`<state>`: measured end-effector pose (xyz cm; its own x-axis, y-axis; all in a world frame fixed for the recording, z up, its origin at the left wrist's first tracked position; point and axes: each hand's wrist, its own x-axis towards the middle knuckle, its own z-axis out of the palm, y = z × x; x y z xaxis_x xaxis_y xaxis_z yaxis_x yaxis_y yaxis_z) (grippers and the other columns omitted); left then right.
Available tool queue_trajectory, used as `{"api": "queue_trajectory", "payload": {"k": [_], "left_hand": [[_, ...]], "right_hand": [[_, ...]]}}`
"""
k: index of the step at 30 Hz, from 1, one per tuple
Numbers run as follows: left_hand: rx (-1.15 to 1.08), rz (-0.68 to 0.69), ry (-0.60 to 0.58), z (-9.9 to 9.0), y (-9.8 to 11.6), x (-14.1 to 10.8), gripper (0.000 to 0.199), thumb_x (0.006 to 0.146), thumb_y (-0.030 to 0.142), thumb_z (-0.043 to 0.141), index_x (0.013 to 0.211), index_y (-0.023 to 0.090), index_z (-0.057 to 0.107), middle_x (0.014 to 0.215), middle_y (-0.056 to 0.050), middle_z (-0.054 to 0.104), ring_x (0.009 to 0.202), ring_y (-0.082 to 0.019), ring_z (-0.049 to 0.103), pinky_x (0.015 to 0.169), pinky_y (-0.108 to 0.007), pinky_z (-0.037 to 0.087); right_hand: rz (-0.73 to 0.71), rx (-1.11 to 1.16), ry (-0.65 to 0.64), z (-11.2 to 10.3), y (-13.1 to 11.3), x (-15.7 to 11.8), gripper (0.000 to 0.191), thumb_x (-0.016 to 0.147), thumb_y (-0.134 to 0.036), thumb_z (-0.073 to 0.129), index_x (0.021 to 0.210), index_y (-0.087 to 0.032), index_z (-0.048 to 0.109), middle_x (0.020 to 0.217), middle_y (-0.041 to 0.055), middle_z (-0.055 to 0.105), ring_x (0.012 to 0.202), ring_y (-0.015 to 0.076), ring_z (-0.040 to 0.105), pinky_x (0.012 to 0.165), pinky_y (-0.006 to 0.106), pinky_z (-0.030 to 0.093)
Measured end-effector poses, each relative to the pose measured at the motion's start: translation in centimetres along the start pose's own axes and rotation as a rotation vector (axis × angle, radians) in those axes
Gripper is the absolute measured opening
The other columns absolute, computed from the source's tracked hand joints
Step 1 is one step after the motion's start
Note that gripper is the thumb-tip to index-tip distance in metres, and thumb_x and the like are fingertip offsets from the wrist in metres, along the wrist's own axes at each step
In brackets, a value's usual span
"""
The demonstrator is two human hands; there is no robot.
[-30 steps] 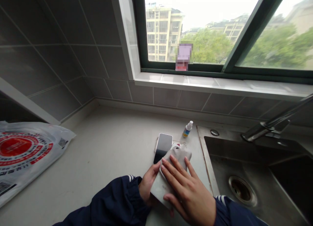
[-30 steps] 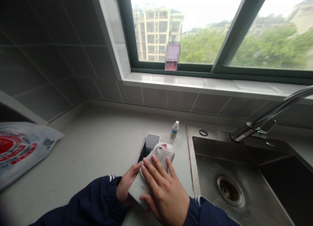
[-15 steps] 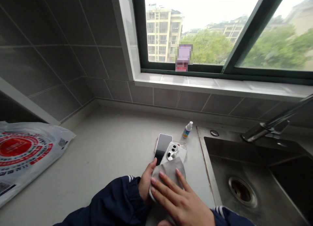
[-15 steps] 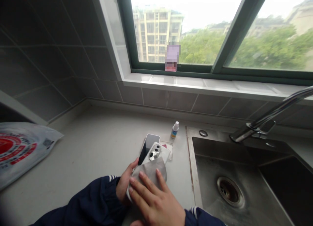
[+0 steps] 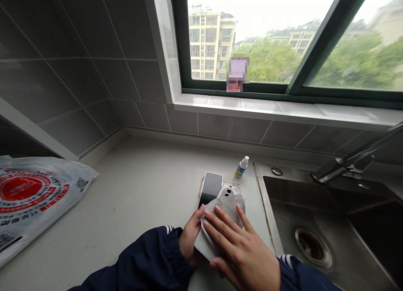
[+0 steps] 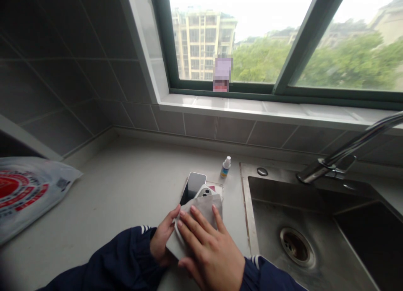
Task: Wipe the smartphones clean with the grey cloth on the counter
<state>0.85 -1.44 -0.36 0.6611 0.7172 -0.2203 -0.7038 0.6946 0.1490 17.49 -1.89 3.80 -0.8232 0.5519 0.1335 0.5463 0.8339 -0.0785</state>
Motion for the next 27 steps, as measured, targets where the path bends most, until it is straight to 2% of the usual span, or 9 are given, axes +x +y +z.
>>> {"api": "queue_trajectory", "payload": {"k": [3,5,8,11,16,27], "left_hand": [[0.056,-0.018,-0.048,-0.5,0.2,0.1,0.066,0.092,0.056,0.032,0.134,0.009,0.05,0.111,-0.016,0.068,0.106,-0.027,0.064,0.094,-0.037,0.044],[0.116,-0.031,-0.046,-0.8,0.4,0.0,0.067,0.092,0.057,0.029,0.137,0.01,0.047,0.111,-0.017,0.068,0.099,-0.028,0.067,0.084,-0.038,0.049],[0.221,-0.064,-0.05,-1.0,0.6,0.0,0.071,0.091,0.061,0.025,0.133,0.01,0.05,0.094,-0.016,0.071,0.075,-0.028,0.07,0.067,-0.04,0.052],[0.27,-0.097,-0.033,-0.9,0.7,-0.1,0.073,0.09,0.063,0.023,0.129,0.01,0.054,0.079,-0.013,0.069,0.066,-0.028,0.068,0.059,-0.041,0.051],[0.275,-0.118,-0.004,-0.4,0.8,-0.2,0.072,0.089,0.064,0.025,0.129,0.011,0.053,0.075,-0.01,0.067,0.064,-0.028,0.067,0.057,-0.042,0.051],[0.273,-0.13,0.027,-0.8,0.7,-0.3,0.072,0.089,0.065,0.027,0.129,0.011,0.054,0.076,-0.011,0.068,0.066,-0.029,0.068,0.062,-0.044,0.051]], "right_hand": [[0.046,-0.025,0.009,0.0,0.5,-0.1,0.065,0.098,-0.043,0.041,0.153,-0.019,0.015,0.158,0.0009,0.012,0.146,0.0253,0.009,0.112,0.047,-0.022],[0.08,-0.044,0.019,0.1,0.9,-0.1,0.065,0.098,-0.042,0.041,0.153,-0.019,0.014,0.158,0.001,0.012,0.146,0.0258,0.009,0.113,0.049,-0.02],[0.118,-0.063,0.033,0.1,1.5,-0.2,0.063,0.098,-0.042,0.04,0.152,-0.019,0.016,0.158,0.0017,0.013,0.146,0.0272,0.011,0.116,0.053,-0.01],[0.156,-0.064,0.043,0.1,1.9,-0.2,0.062,0.098,-0.041,0.04,0.152,-0.019,0.017,0.158,0.0031,0.015,0.145,0.0287,0.014,0.116,0.058,0.004],[0.168,-0.047,0.058,0.1,2.0,-0.3,0.063,0.097,-0.039,0.044,0.151,-0.02,0.019,0.157,0.0054,0.02,0.144,0.0306,0.017,0.113,0.06,0.017],[0.183,-0.042,0.028,0.3,1.8,-0.3,0.064,0.097,-0.04,0.043,0.152,-0.019,0.018,0.157,0.0046,0.016,0.145,0.0312,0.015,0.111,0.06,0.021]]}}
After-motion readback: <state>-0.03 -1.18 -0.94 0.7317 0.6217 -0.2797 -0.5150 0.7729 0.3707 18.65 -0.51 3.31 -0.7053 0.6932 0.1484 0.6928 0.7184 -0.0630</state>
